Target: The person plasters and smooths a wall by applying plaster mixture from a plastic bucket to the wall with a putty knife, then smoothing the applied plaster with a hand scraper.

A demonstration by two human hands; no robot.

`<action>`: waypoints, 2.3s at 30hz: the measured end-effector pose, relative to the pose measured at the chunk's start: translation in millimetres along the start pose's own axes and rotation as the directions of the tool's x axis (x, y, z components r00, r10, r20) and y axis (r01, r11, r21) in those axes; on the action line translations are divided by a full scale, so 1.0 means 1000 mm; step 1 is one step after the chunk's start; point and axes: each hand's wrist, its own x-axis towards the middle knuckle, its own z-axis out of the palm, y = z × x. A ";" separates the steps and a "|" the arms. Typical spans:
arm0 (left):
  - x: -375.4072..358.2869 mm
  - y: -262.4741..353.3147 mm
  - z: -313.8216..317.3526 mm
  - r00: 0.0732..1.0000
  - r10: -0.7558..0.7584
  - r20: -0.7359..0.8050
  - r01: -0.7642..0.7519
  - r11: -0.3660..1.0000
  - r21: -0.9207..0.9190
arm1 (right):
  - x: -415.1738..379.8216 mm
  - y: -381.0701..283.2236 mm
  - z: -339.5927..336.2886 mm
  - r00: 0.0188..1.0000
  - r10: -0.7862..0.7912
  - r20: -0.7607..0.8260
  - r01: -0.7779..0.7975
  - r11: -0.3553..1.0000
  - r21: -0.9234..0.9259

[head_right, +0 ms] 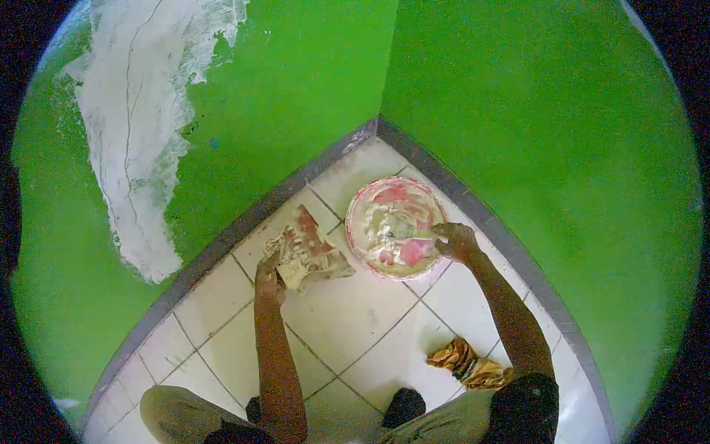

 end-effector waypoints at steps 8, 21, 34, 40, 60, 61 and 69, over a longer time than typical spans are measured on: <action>-0.029 0.028 0.028 0.997 -0.075 0.036 0.068 0.982 0.173 | 0.018 -0.019 0.024 0.999 -0.013 -0.048 0.019 0.992 0.124; -0.017 -0.005 0.058 0.966 -0.209 0.150 0.179 0.965 0.192 | -0.027 -0.040 -0.024 0.996 0.082 -0.016 -0.021 0.427 0.904; -0.047 -0.019 0.127 0.933 -0.278 0.229 0.243 0.955 0.168 | -0.071 -0.101 -0.049 0.840 -0.213 -0.499 0.375 0.892 0.252; -0.035 -0.021 0.121 0.896 -0.289 0.336 0.295 0.955 0.035 | -0.074 -0.084 -0.058 0.786 -0.271 -0.556 0.371 0.926 0.072; -0.039 0.062 0.062 0.996 0.074 -0.052 -0.055 0.949 0.311 | -0.051 -0.033 -0.060 0.862 0.344 0.372 -0.503 0.676 0.538; -0.046 0.068 0.059 0.993 0.108 0.052 -0.119 0.949 0.291 | -0.051 -0.024 -0.060 0.861 0.292 0.417 -0.480 0.740 0.472; -0.026 0.054 0.034 0.994 0.069 -0.086 -0.040 0.953 0.301 | -0.036 0.010 -0.039 0.867 0.219 0.448 -0.374 0.879 0.295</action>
